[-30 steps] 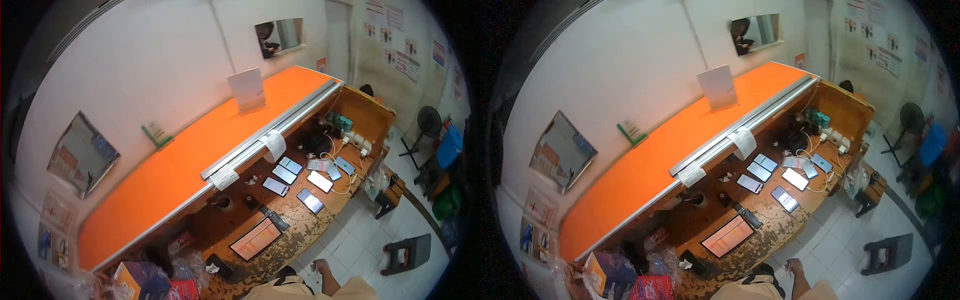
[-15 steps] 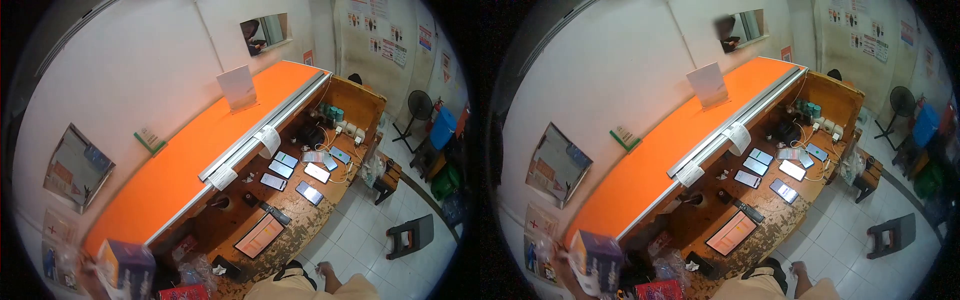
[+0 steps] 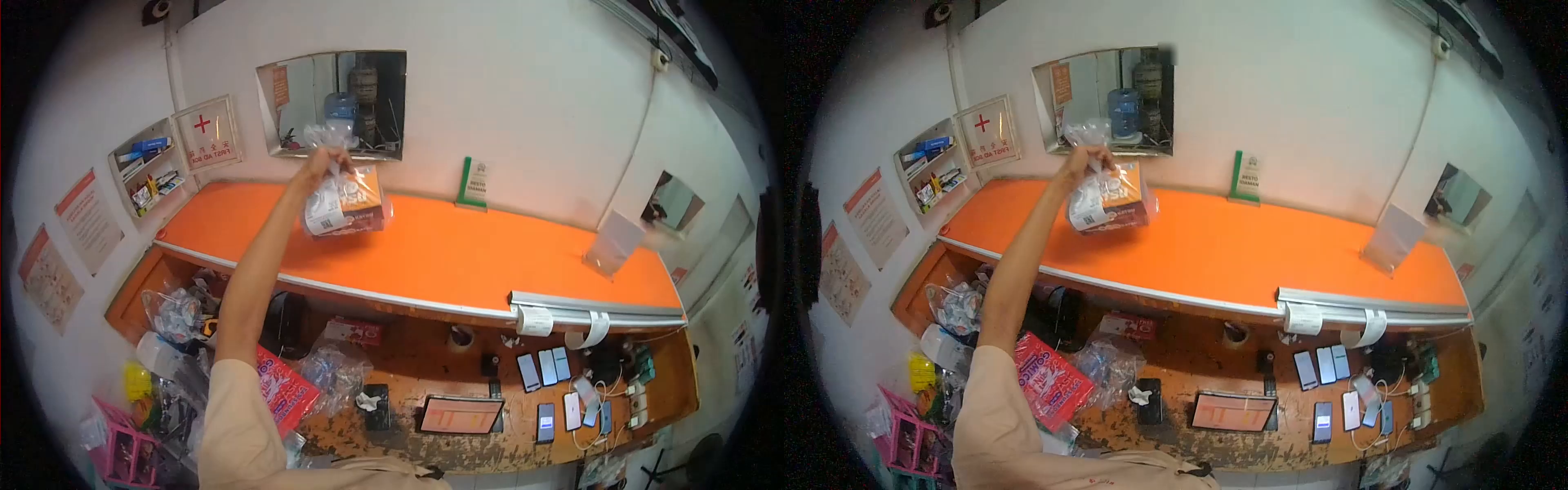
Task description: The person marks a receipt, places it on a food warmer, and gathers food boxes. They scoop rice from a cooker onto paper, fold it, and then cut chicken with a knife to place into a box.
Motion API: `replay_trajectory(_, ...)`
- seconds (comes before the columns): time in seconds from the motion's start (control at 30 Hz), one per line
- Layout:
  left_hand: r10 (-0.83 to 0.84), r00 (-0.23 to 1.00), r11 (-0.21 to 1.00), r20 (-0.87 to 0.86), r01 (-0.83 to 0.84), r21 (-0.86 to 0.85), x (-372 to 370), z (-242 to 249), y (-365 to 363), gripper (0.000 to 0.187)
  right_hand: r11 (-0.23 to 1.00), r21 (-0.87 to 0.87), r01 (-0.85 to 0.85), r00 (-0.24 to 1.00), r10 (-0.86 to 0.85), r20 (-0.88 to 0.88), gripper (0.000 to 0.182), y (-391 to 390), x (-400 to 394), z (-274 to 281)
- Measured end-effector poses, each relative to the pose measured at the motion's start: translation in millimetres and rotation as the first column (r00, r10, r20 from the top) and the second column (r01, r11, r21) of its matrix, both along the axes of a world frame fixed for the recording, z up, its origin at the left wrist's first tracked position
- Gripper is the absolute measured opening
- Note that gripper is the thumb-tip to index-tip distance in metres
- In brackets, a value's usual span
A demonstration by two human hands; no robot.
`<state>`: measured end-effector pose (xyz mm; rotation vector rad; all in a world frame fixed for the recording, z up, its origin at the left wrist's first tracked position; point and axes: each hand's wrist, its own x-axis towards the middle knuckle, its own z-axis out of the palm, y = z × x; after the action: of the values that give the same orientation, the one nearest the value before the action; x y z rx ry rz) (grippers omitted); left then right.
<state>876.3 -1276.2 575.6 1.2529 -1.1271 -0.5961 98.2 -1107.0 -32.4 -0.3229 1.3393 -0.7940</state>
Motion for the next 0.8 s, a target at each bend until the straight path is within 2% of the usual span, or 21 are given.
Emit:
replay_trajectory(0.07, 0.005, 0.998, 1.0, -0.06, -0.004, 0.029, 10.4, -16.9, -2.8, 0.021, 0.998, 0.061, 0.004, 0.999, -0.001, -0.04, 0.023, -8.7, 12.1, 3.7)
replay_trajectory(0.17, 0.212, 0.973, 0.976, 0.093, -0.216, 0.034, 19.9, -45.9, -8.7, 0.024, 0.995, 0.099, -0.006, 0.997, 0.013, -0.074, 0.024, -16.9, 23.1, 13.0)
replay_trajectory(0.23, 0.5, 0.803, 0.864, 0.324, -0.437, -0.249, 10.0, -61.0, -2.1, 0.039, 0.994, 0.111, -0.01, 0.995, 0.02, -0.095, 0.024, -19.3, 27.9, 17.3)
replay_trajectory(0.3, 0.75, 0.499, 0.659, 0.434, -0.509, -0.553, -9.4, -72.2, 11.7, 0.059, 0.993, 0.115, -0.008, 0.993, 0.021, -0.112, 0.025, -20.4, 31.5, 21.0)
replay_trajectory(0.37, 0.875, 0.349, 0.484, 0.337, -0.662, -0.572, -70.8, -79.8, 44.0, 0.061, 0.994, 0.11, -0.016, 0.992, 0.029, -0.124, 0.025, -21.4, 35.6, 25.2)
replay_trajectory(0.43, 0.9, 0.262, 0.436, 0.35, -0.56, -0.704, -109.7, -118.0, 40.0, 0.065, 0.994, 0.103, -0.021, 0.99, 0.034, -0.134, 0.026, -20.7, 37.2, 27.9)
replay_trajectory(0.5, 0.769, 0.389, 0.609, 0.507, -0.686, -0.398, -153.1, -142.9, 33.4, 0.067, 0.996, 0.088, -0.029, 0.988, 0.042, -0.146, 0.026, -22.1, 38.4, 30.2)
replay_trajectory(0.6, 0.765, 0.552, 0.629, 0.332, -0.751, -0.2, -132.3, -185.8, -6.1, 0.089, 0.999, 0.015, -0.042, 0.989, 0.044, -0.141, 0.028, -28.0, 35.2, 36.2)
replay_trajectory(0.7, 0.847, 0.531, 0.527, 0.027, -0.845, 0.088, -120.8, -164.9, -19.0, 0.096, 0.997, -0.048, -0.057, 0.988, 0.049, -0.143, 0.029, -24.6, 29.0, 39.7)
replay_trajectory(0.77, 0.887, 0.409, 0.393, 0.213, -0.913, 0.114, -84.3, -192.6, -49.5, 0.106, 0.96, -0.027, -0.279, 0.908, 0.255, -0.332, 0.028, -42.8, 38.4, 17.8)
replay_trajectory(0.8, 0.888, 0.366, 0.346, 0.278, -0.931, 0.118, -67.7, -201.2, -60.5, 0.111, 0.94, -0.185, -0.286, 0.928, 0.224, -0.299, 0.026, -38.5, 29.3, -9.5)
